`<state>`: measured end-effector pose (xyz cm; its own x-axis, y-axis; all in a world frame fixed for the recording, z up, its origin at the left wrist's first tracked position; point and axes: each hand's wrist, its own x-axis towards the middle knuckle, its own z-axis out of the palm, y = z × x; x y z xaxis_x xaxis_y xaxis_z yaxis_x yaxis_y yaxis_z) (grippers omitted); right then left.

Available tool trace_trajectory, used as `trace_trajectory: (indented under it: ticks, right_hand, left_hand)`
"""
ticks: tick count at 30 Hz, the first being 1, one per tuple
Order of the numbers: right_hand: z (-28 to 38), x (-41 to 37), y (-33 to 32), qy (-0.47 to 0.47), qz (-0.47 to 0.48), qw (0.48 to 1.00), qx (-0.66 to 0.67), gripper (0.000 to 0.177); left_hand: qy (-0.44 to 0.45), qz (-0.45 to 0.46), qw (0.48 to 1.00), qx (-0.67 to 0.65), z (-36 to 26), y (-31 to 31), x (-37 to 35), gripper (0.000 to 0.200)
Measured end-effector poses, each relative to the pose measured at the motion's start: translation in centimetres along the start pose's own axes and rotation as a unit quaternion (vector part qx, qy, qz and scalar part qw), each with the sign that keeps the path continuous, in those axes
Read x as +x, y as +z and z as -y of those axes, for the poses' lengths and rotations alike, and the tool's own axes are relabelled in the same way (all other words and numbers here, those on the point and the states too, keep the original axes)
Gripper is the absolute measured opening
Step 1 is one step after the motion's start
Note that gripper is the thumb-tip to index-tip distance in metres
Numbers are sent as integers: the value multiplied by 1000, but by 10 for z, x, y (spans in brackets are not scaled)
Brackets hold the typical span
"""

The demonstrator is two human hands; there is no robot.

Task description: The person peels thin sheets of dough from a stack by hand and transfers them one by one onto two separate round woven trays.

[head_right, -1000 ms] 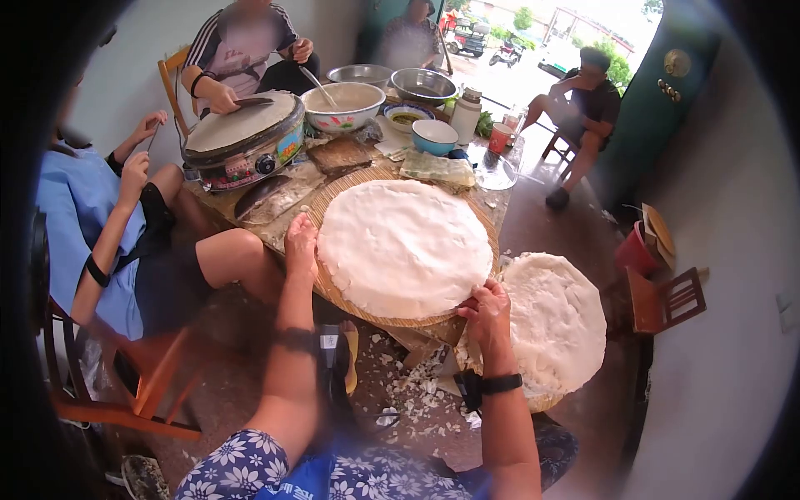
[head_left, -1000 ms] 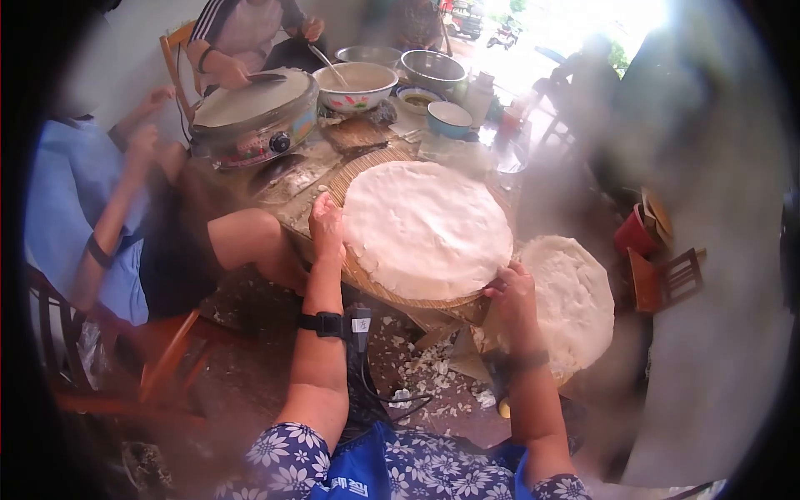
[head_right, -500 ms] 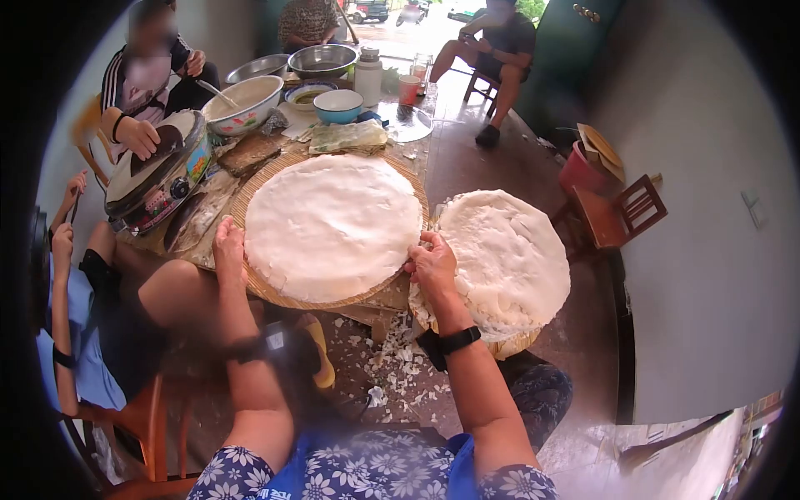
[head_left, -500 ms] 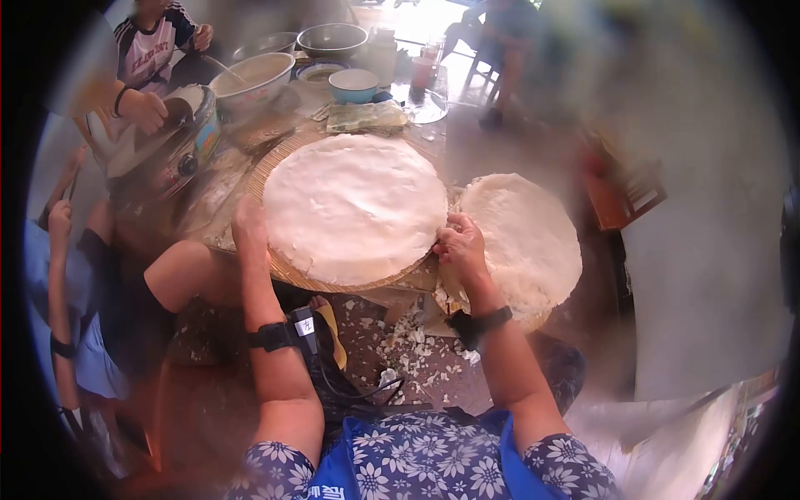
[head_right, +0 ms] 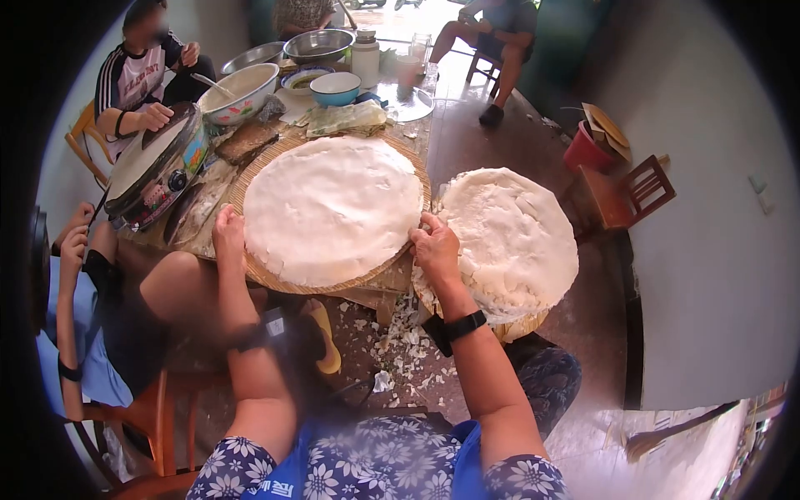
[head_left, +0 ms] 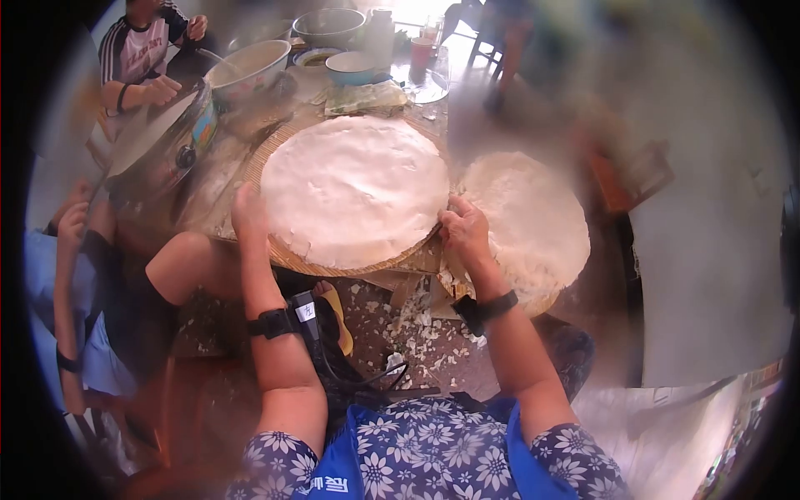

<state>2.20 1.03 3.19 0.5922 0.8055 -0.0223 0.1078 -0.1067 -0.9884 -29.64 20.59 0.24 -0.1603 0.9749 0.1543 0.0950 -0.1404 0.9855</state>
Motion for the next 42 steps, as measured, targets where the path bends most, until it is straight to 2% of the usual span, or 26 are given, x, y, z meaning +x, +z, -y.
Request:
trace_trajectory:
  ticks: [9, 11, 12, 13, 14, 16, 22, 25, 27, 30, 33, 36, 38, 42]
  right_hand:
    - [-2, -1, 1, -43, -36, 993, -103, 34]
    - [0, -1, 5, -58, -36, 992, -101, 34]
    - [-1, -1, 5, -58, -38, 994, -90, 34]
    - [-5, 2, 5, -56, -39, 995, -74, 34]
    - [-10, 5, 6, -53, -43, 996, -61, 33]
    - [-13, 5, 6, -69, -37, 997, -28, 32]
    - [-5, 2, 6, -62, -18, 998, -28, 32]
    - [-9, 7, -1, -17, -4, 999, 26, 32]
    - [-12, 5, -16, 3, -12, 1000, 22, 31]
    - [-9, 7, -60, 13, -38, 999, -22, 30]
    - [-2, 7, -120, 12, -73, 996, -39, 29]
    - [-5, 5, -185, -19, -117, 993, -8, 27]
    - [3, 1, -219, -1, -162, 986, -37, 27]
    - [-9, -5, -271, 3, -227, 974, 22, 24]
  left_hand:
    - [-34, 19, 999, 24, -15, 3, -6, 48]
    - [48, -1, 995, 85, 20, 3, 11, 48]
    - [69, -40, 995, 64, 37, 6, 18, 43]
    - [65, -45, 994, 71, 33, 8, 14, 43]
    - [32, -41, 994, 97, -2, 9, -4, 42]
    - [54, -43, 981, 180, -27, 8, -16, 40]
    - [65, -44, 974, 211, -31, 8, -20, 38]
    - [82, -44, 968, 232, -30, 10, -22, 38]
    - [97, -50, 965, 240, -31, 11, -25, 38]
    - [169, -83, 950, 248, -46, 12, -38, 36]
    - [129, -11, 983, 131, -69, 30, -58, 32]
    - [113, 113, 986, 42, -98, 66, -97, 32]
    - [90, 218, 972, -10, -112, 94, -134, 33]
    - [-10, 401, 914, -61, -100, 157, -209, 39]
